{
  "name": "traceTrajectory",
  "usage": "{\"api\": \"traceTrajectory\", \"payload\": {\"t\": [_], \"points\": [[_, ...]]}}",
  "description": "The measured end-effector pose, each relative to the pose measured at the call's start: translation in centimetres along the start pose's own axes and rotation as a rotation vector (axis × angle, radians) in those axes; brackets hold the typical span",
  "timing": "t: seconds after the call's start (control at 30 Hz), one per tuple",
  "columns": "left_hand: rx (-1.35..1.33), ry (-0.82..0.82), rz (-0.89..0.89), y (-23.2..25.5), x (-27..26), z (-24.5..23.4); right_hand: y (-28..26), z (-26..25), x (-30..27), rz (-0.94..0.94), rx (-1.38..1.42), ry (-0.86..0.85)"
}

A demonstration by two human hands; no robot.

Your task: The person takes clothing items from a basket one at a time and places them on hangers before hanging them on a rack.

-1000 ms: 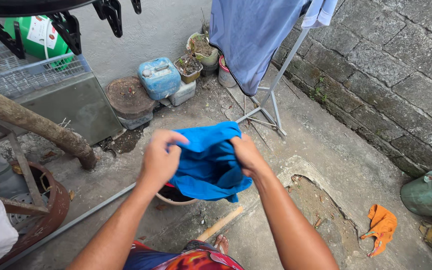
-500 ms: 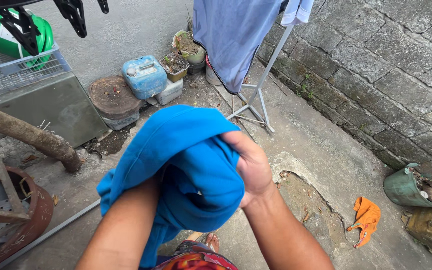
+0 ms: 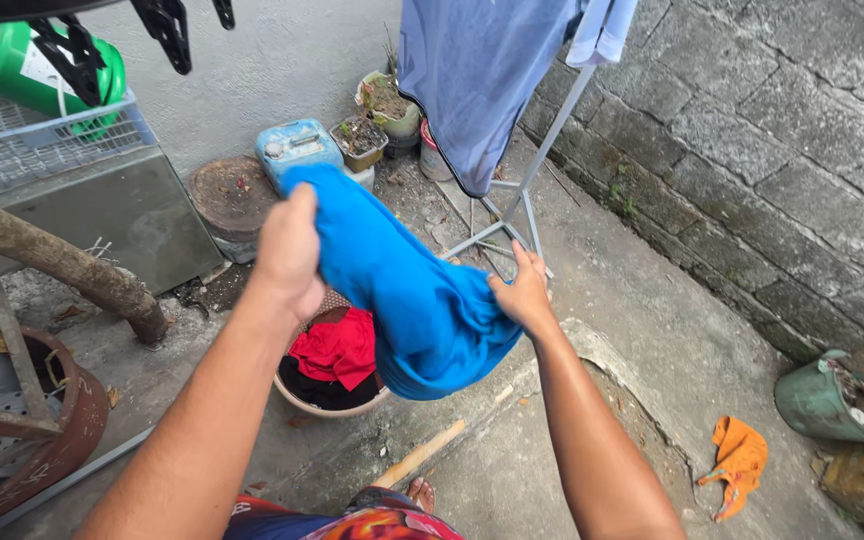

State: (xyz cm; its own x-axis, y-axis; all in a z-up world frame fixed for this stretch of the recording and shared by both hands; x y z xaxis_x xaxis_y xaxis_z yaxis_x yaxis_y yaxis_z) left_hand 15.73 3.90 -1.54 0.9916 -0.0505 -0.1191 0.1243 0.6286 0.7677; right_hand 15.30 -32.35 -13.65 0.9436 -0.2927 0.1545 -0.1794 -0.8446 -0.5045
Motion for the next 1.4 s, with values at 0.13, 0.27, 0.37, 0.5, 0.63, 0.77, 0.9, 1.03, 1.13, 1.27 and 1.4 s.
{"api": "traceTrajectory", "payload": {"t": [0.13,0.27,0.37,0.5,0.63,0.77,0.9,1.03,1.13,1.27,1.4], "points": [[0.467,-0.325,0.029,-1.2,-3.1,6.0,-14.1,-6.2,-5.0,-0.478,0.811,-0.237],[0.808,-0.579,0.158,0.5,-6.7,10.6,-19.2,-5.6,-7.4,-0.449,0.909,-0.616],[1.122,-0.334,0.331,4.3,-6.9,9.4,-19.0,-7.7,-7.8,-0.510,0.880,-0.487],[1.190,-0.214,0.679,7.0,-8.4,9.5,-18.2,-6.3,-7.8,-0.240,1.078,-0.557],[0.929,-0.243,0.429,2.3,-6.2,6.8,-18.1,-6.8,-6.7,-0.183,1.147,-0.403],[0.377,-0.087,0.192,-1.1,-4.3,4.6,-19.0,-14.2,-6.6,-0.552,0.622,0.380],[-0.277,-0.247,-0.010,0.5,-5.7,7.8,-16.9,-13.5,-8.5,-0.482,1.080,0.185],[-0.387,-0.433,0.008,3.1,-8.5,12.7,-19.5,-8.1,-14.0,-0.635,0.590,0.172],[-0.355,-0.431,0.172,6.1,-9.2,13.0,-15.9,-0.2,-12.0,-0.498,0.225,-0.047],[-0.201,-0.327,0.397,9.9,-8.6,10.8,-7.0,7.5,-11.2,-0.293,-0.124,-0.559],[-0.049,-0.203,0.293,7.6,-7.7,9.2,-9.2,7.8,-13.9,-0.354,0.417,-1.044]]}}
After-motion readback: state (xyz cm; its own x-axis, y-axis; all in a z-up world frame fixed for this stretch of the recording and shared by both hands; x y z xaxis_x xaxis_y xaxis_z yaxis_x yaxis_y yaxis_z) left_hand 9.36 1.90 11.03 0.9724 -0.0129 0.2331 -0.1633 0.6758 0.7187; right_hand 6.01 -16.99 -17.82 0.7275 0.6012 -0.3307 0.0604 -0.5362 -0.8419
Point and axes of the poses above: each hand's wrist, its own x-axis towards the middle knuckle, its own z-axis out of the palm, y = z × x, the point moved 10 cm from there along x, towards the middle knuckle, and after that the axes turned 6 degrees about -x, right-handed, at the moved point
